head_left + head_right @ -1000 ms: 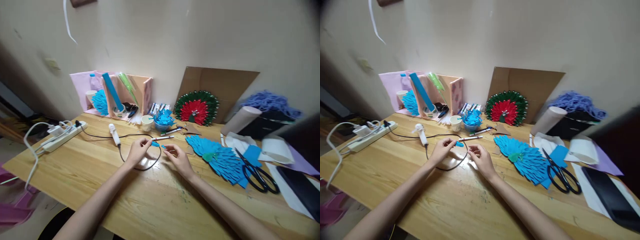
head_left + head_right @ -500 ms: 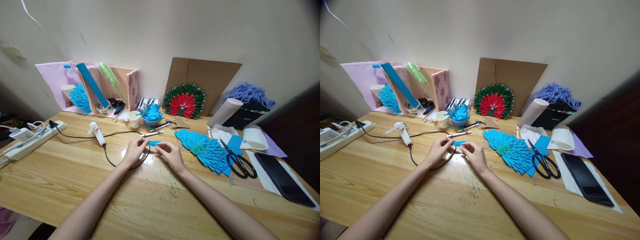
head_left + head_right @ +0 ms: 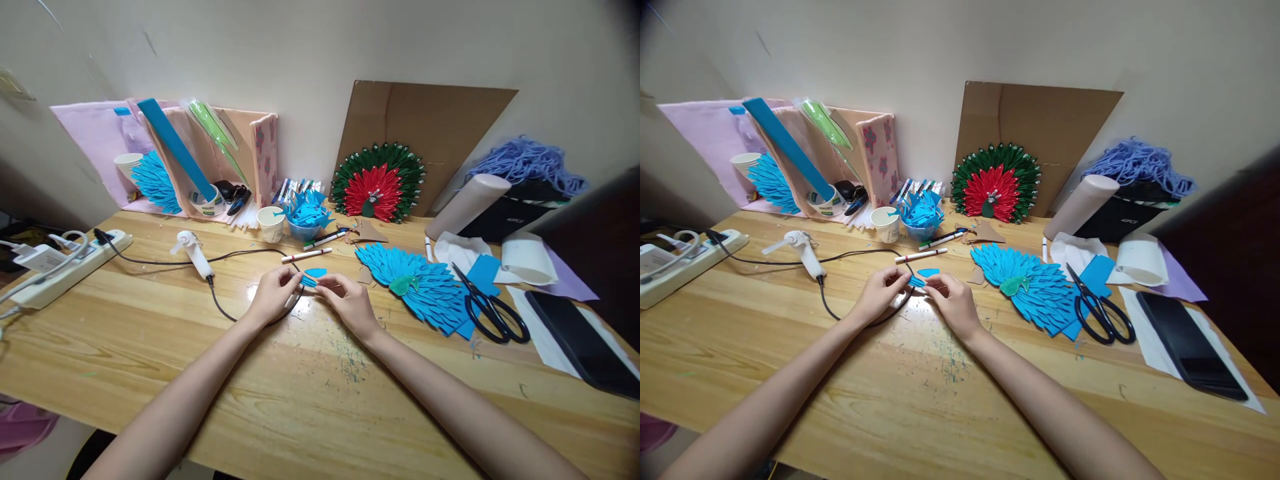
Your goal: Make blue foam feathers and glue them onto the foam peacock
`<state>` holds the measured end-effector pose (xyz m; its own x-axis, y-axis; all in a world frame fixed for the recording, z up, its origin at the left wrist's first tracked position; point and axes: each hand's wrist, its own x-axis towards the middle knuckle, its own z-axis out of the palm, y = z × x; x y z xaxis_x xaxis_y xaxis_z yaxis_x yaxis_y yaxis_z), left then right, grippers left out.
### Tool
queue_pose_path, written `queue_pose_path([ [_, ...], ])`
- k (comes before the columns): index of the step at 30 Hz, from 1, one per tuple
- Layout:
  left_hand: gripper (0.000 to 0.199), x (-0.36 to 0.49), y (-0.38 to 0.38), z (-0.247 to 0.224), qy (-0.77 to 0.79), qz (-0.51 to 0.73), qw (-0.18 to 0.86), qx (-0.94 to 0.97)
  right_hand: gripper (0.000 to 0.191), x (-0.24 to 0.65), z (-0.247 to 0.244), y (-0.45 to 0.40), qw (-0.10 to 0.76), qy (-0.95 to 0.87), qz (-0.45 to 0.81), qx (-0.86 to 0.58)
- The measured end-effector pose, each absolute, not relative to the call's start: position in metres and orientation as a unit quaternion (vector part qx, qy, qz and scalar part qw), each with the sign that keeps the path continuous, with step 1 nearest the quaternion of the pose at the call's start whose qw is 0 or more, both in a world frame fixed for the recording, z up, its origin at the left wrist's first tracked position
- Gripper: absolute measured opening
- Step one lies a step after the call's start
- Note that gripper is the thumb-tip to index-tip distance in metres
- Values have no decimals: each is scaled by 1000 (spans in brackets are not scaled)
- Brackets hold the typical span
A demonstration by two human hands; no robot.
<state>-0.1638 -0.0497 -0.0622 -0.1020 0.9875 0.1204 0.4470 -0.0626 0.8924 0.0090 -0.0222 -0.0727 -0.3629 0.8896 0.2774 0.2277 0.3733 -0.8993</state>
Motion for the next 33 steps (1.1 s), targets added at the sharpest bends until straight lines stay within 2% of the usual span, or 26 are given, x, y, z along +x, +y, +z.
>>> queue_pose_path([
  [9, 29, -163, -51, -63, 603, 431, 321, 589, 10, 9, -70, -22, 389, -737, 393, -389],
  [33, 32, -160, -51, -63, 605, 447, 346, 562, 10, 10, -71, -24, 362, -815, 259, -371],
])
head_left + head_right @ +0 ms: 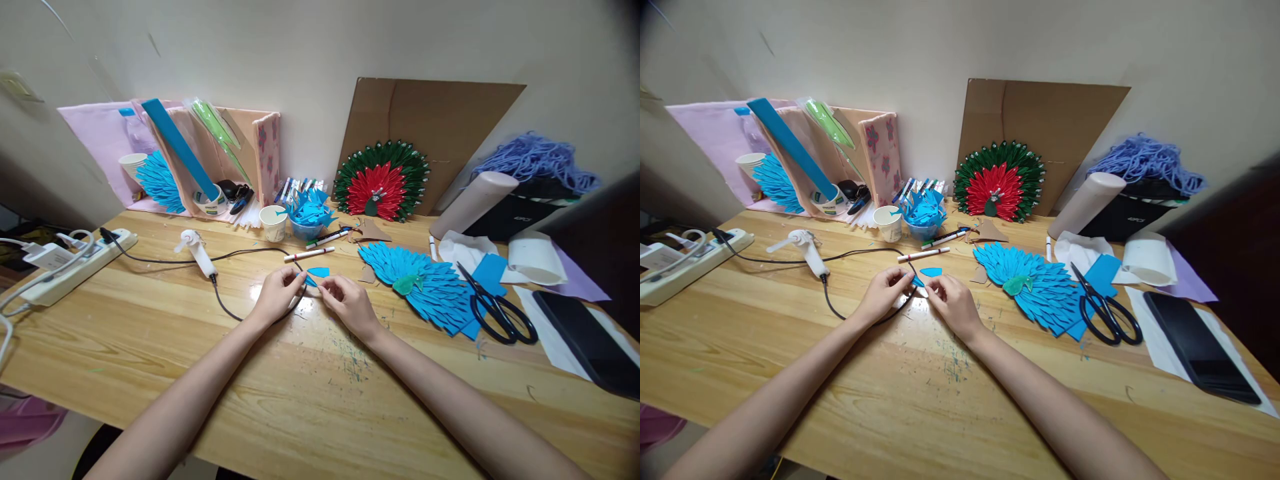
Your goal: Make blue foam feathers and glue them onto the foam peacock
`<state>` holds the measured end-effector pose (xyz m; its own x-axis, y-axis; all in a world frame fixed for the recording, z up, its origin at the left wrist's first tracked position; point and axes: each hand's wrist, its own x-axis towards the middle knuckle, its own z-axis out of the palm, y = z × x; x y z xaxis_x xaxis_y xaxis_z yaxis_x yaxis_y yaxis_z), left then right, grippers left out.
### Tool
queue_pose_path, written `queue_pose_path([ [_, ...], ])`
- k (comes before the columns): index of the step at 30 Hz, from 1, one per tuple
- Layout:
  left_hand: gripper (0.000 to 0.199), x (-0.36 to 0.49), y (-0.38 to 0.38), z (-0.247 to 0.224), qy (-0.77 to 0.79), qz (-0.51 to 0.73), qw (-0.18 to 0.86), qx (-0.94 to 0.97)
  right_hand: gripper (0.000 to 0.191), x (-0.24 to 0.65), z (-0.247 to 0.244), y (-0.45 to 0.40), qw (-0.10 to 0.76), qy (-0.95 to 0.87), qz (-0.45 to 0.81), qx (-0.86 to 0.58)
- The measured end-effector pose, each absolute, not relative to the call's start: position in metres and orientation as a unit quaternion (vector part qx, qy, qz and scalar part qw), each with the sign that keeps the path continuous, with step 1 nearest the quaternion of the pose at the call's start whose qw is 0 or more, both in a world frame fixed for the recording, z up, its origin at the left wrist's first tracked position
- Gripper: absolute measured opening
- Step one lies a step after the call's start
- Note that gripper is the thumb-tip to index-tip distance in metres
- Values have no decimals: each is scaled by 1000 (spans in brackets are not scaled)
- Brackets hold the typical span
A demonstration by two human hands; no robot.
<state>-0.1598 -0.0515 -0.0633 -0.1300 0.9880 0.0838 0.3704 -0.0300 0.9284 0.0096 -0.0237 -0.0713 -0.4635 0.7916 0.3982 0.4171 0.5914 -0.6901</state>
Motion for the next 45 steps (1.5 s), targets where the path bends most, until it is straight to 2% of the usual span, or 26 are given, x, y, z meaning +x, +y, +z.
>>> queue_pose_path([
  [22, 36, -159, -52, -61, 618, 463, 365, 520, 13, 10, -69, -26, 386, -792, 279, -382],
  [45, 36, -152, -55, -62, 618, 445, 332, 556, 11, 9, -68, -27, 367, -811, 253, -378],
])
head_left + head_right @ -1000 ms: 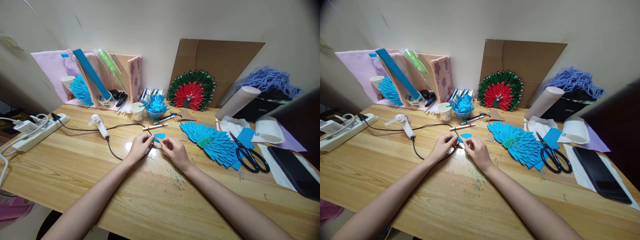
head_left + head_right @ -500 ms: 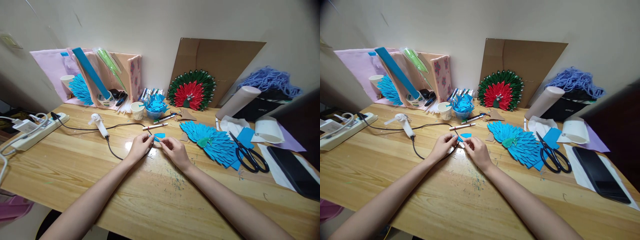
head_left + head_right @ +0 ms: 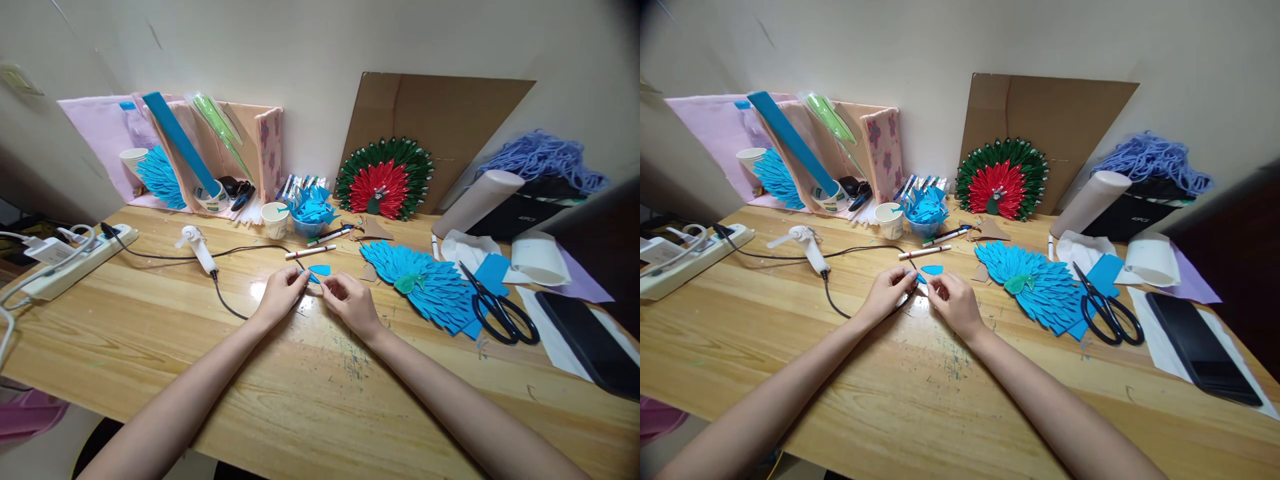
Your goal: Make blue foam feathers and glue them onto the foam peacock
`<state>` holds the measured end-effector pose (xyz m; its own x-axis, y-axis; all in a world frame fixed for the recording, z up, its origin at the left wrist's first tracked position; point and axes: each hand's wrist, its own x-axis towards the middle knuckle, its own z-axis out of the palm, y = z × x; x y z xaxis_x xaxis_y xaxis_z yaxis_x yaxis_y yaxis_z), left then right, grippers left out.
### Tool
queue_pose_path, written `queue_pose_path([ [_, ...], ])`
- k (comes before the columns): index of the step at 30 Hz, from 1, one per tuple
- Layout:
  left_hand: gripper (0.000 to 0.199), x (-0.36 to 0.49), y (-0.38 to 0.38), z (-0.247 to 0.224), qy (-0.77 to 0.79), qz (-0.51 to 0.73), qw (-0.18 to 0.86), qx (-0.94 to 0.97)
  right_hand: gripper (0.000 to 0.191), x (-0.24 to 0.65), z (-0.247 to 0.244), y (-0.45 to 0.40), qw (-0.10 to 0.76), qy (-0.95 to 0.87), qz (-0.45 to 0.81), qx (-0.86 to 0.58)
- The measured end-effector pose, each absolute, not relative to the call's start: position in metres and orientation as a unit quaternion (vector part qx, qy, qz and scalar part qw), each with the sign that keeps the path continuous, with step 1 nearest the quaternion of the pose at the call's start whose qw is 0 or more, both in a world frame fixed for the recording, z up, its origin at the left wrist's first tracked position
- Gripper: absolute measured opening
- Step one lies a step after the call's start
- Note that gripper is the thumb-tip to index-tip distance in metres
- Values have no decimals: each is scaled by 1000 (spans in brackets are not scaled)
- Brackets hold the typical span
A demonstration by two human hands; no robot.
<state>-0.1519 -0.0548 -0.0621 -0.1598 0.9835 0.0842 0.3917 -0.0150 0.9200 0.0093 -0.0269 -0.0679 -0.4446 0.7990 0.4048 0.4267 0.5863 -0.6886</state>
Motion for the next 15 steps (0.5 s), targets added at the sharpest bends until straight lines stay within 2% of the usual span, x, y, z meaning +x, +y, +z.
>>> queue_pose_path([
  [15, 36, -151, -57, -67, 643, 446, 302, 545, 12, 10, -63, -28, 404, -800, 254, -363],
])
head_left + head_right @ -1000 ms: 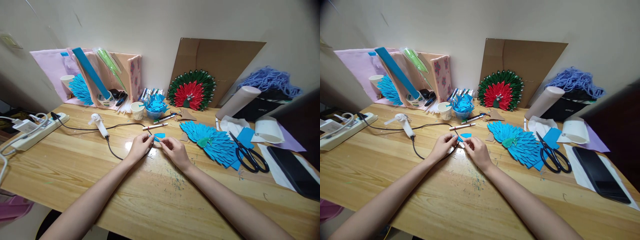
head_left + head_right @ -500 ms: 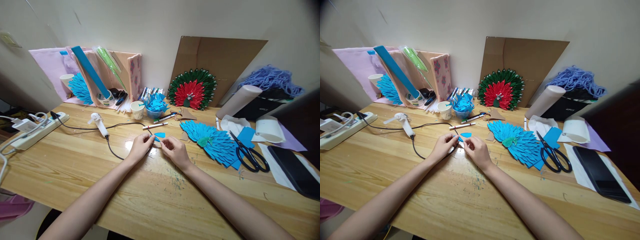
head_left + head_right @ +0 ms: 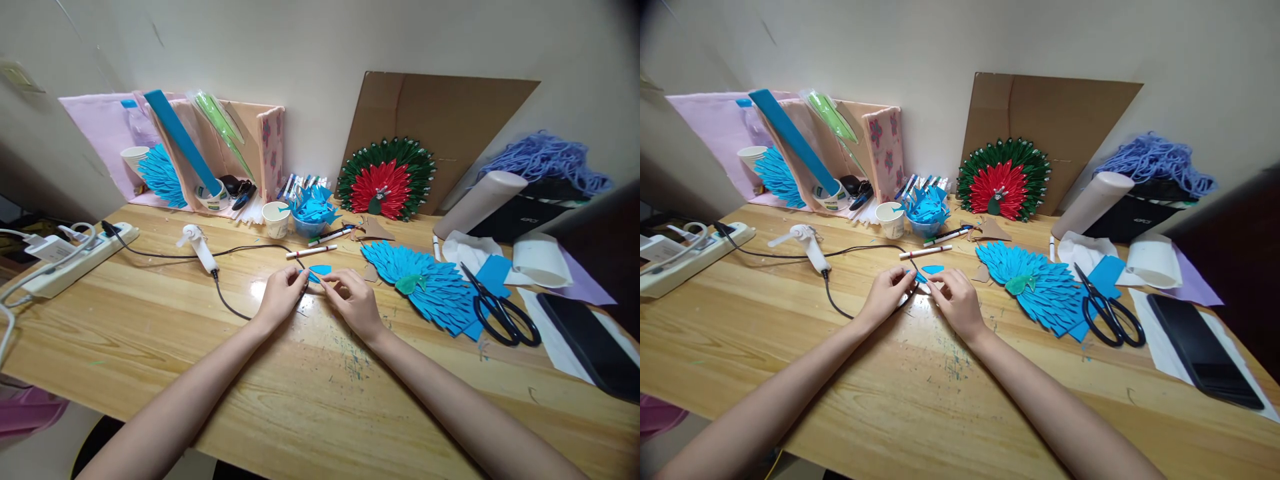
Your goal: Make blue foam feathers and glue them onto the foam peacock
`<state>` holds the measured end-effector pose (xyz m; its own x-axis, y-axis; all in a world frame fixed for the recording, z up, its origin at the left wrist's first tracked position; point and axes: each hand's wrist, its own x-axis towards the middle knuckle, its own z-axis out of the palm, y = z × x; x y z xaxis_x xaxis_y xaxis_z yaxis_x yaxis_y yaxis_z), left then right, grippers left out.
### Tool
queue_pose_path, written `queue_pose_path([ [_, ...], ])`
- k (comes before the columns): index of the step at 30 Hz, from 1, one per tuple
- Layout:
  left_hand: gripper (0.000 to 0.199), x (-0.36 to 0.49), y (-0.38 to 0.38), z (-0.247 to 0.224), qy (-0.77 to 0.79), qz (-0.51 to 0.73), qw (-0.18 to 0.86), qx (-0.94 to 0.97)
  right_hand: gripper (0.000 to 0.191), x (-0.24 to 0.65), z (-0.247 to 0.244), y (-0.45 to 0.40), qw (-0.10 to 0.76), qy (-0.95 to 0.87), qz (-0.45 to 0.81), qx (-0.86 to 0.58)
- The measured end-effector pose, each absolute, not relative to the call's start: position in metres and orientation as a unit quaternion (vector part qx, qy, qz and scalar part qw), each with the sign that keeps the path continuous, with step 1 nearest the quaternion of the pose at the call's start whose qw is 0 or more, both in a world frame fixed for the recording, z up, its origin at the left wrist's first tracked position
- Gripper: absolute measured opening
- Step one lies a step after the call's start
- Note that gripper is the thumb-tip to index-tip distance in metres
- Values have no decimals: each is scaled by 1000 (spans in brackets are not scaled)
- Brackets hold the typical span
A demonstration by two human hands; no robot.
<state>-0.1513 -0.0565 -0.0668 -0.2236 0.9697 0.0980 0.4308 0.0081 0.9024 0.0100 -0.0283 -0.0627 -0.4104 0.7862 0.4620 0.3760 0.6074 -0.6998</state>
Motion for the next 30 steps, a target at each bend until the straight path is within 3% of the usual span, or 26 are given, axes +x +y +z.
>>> queue_pose_path([
  [30, 33, -142, -63, -60, 638, 413, 231, 607, 6, 8, -67, -27, 389, -830, 200, -347],
])
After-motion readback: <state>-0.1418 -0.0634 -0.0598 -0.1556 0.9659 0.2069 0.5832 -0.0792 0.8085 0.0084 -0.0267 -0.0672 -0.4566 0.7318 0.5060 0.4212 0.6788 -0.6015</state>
